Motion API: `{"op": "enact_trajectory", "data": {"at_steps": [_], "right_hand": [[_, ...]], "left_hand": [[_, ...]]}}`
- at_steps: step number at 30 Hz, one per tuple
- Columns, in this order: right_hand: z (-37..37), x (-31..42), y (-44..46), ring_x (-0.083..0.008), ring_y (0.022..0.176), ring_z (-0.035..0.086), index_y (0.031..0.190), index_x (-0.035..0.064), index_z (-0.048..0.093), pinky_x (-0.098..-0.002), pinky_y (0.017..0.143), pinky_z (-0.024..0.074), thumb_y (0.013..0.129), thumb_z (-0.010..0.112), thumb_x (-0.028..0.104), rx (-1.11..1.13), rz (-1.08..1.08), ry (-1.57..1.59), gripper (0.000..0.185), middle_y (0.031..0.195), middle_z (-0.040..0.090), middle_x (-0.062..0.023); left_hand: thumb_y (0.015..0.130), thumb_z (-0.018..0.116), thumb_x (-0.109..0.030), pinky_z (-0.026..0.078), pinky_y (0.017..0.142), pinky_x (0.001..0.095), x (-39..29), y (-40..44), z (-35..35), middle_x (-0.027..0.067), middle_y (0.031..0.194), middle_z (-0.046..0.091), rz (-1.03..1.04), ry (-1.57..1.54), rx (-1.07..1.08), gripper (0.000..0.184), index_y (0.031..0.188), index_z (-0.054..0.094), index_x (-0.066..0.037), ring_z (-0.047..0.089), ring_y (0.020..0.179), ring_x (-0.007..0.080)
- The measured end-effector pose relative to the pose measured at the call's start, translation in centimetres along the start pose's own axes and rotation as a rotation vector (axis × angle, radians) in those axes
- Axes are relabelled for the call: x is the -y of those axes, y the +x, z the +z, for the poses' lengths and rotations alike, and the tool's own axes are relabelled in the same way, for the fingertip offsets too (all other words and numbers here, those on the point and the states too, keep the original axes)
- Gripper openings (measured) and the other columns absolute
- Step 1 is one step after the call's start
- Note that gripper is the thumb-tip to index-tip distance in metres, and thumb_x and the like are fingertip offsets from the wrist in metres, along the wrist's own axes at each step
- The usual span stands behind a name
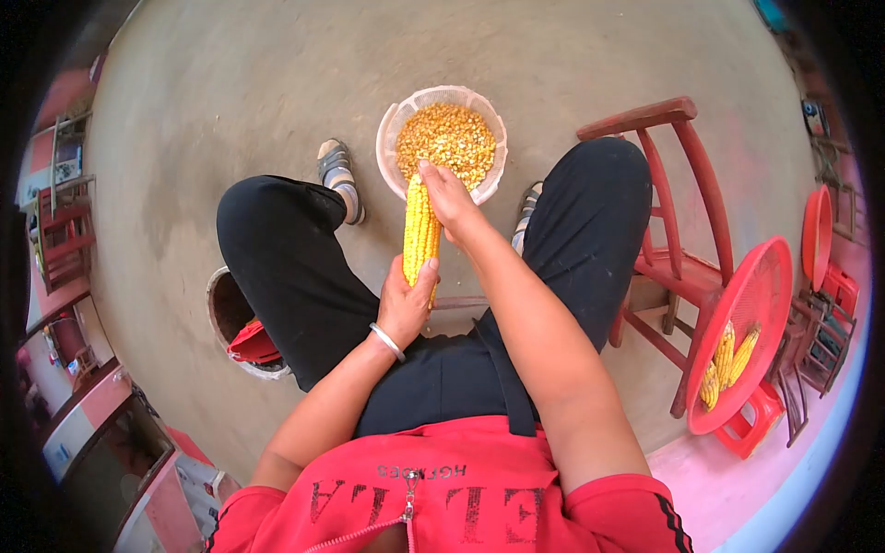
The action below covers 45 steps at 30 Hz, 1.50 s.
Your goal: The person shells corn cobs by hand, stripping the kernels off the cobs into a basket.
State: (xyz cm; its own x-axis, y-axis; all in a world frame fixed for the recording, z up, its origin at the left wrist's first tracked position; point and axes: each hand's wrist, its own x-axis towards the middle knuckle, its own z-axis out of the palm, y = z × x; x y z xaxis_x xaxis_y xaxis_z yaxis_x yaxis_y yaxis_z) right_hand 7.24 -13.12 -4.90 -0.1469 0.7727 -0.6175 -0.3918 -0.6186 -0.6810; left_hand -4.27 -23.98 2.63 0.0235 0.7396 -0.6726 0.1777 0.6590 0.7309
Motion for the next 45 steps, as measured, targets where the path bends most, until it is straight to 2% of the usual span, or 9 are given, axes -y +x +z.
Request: {"op": "enact_trajectory", "data": {"at_steps": [2, 6, 8, 11, 16, 28, 35, 37, 45], "right_hand": [[0.1, -0.3, 0.3, -0.0198, 0.066, 0.064, 0.108, 0.0029, 0.053, -0.0327, 0.061, 0.0551, 0.101, 0.042, 0.039, 0.008, 0.032, -0.005, 0.038, 0.082, 0.064, -0.0127], [0.2, 0.3, 0.2, -0.0224, 0.065, 0.064, 0.109, 0.0022, 0.054, -0.0338, 0.06, 0.0548, 0.101, 0.039, 0.043, -0.087, 0.113, 0.148, 0.044, 0.084, 0.066, -0.015], [-0.1, 0.4, 0.1, -0.0232, 0.067, 0.064, 0.109, 0.0018, 0.054, -0.0342, 0.062, 0.055, 0.101, 0.038, 0.043, -0.063, 0.129, 0.199, 0.045, 0.086, 0.066, -0.0159], [0.1, 1.0, -0.6, -0.0239, 0.072, 0.065, 0.112, 0.0008, 0.054, -0.035, 0.068, 0.0552, 0.101, 0.037, 0.038, 0.021, 0.035, 0.305, 0.042, 0.09, 0.066, -0.0162], [-0.3, 0.8, -0.5, -0.0223, 0.076, 0.065, 0.11, 0.0007, 0.056, -0.0343, 0.071, 0.0542, 0.099, 0.04, 0.028, 0.045, -0.055, 0.148, 0.034, 0.093, 0.067, -0.0144], [-0.1, 1.2, -0.4, -0.0221, 0.069, 0.064, 0.101, 0.0035, 0.057, -0.0337, 0.065, 0.0547, 0.1, 0.04, 0.039, -0.053, 0.041, 0.171, 0.039, 0.083, 0.065, -0.0127], [-0.2, 1.2, -1.1, -0.0231, 0.074, 0.065, 0.108, 0.0032, 0.055, -0.0342, 0.066, 0.0562, 0.099, 0.045, 0.035, 0.072, -0.049, 0.245, 0.034, 0.091, 0.064, -0.0132], [-0.1, 1.0, -1.2, -0.02, 0.066, 0.064, 0.105, 0.0008, 0.054, -0.0319, 0.062, 0.0543, 0.098, 0.045, 0.027, 0.034, -0.084, 0.177, 0.028, 0.088, 0.065, -0.0125], [-0.5, 0.6, -0.3, -0.0216, 0.07, 0.065, 0.105, 0.0032, 0.052, -0.0339, 0.061, 0.0559, 0.1, 0.045, 0.032, 0.078, -0.05, 0.109, 0.03, 0.088, 0.064, -0.0126]], "left_hand": [[0.094, 0.06, -0.038, 0.042, 0.044, 0.0236, 1.2, 0.7, 0.1, 0.0032, 0.075, 0.056, 0.116, 0.077, -0.028, 0.041, 0.103, 0.047, 0.0, 0.05, 0.052, 0.0082], [0.094, 0.059, -0.04, 0.041, 0.043, 0.023, 0.7, 0.8, 0.1, 0.0045, 0.078, 0.056, 0.137, 0.077, -0.008, 0.042, 0.104, 0.046, -0.001, 0.05, 0.052, 0.009], [0.095, 0.057, -0.043, 0.04, 0.043, 0.0224, -0.2, 0.5, 0.0, 0.0063, 0.082, 0.056, 0.014, -0.204, 0.1, 0.044, 0.107, 0.045, -0.002, 0.051, 0.053, 0.0097], [0.096, 0.055, -0.044, 0.039, 0.042, 0.0218, -1.0, 0.4, -0.5, 0.0077, 0.085, 0.056, -0.044, -0.256, 0.16, 0.045, 0.108, 0.044, -0.003, 0.052, 0.054, 0.0099], [0.096, 0.054, -0.044, 0.039, 0.042, 0.0217, -0.9, 0.3, -0.4, 0.0075, 0.085, 0.057, -0.044, -0.241, 0.168, 0.045, 0.108, 0.044, -0.002, 0.052, 0.054, 0.0096], [0.095, 0.057, -0.044, 0.04, 0.042, 0.0224, 0.0, 0.3, 0.2, 0.0059, 0.082, 0.057, 0.082, -0.069, 0.094, 0.045, 0.106, 0.045, -0.002, 0.05, 0.052, 0.009], [0.094, 0.058, -0.042, 0.04, 0.043, 0.023, -0.6, 0.3, 0.0, 0.0048, 0.08, 0.057, 0.05, -0.187, 0.104, 0.043, 0.105, 0.046, -0.003, 0.049, 0.052, 0.0089], [0.094, 0.058, -0.041, 0.041, 0.044, 0.0235, -0.3, 0.3, 0.0, 0.0045, 0.079, 0.056, 0.07, -0.143, 0.088, 0.042, 0.104, 0.046, -0.002, 0.05, 0.053, 0.0089], [0.094, 0.059, -0.038, 0.045, 0.049, 0.0254, 0.6, 0.3, 0.3, 0.0038, 0.078, 0.056, 0.182, 0.009, -0.013, 0.039, 0.102, 0.049, -0.001, 0.052, 0.056, 0.0095]]}}
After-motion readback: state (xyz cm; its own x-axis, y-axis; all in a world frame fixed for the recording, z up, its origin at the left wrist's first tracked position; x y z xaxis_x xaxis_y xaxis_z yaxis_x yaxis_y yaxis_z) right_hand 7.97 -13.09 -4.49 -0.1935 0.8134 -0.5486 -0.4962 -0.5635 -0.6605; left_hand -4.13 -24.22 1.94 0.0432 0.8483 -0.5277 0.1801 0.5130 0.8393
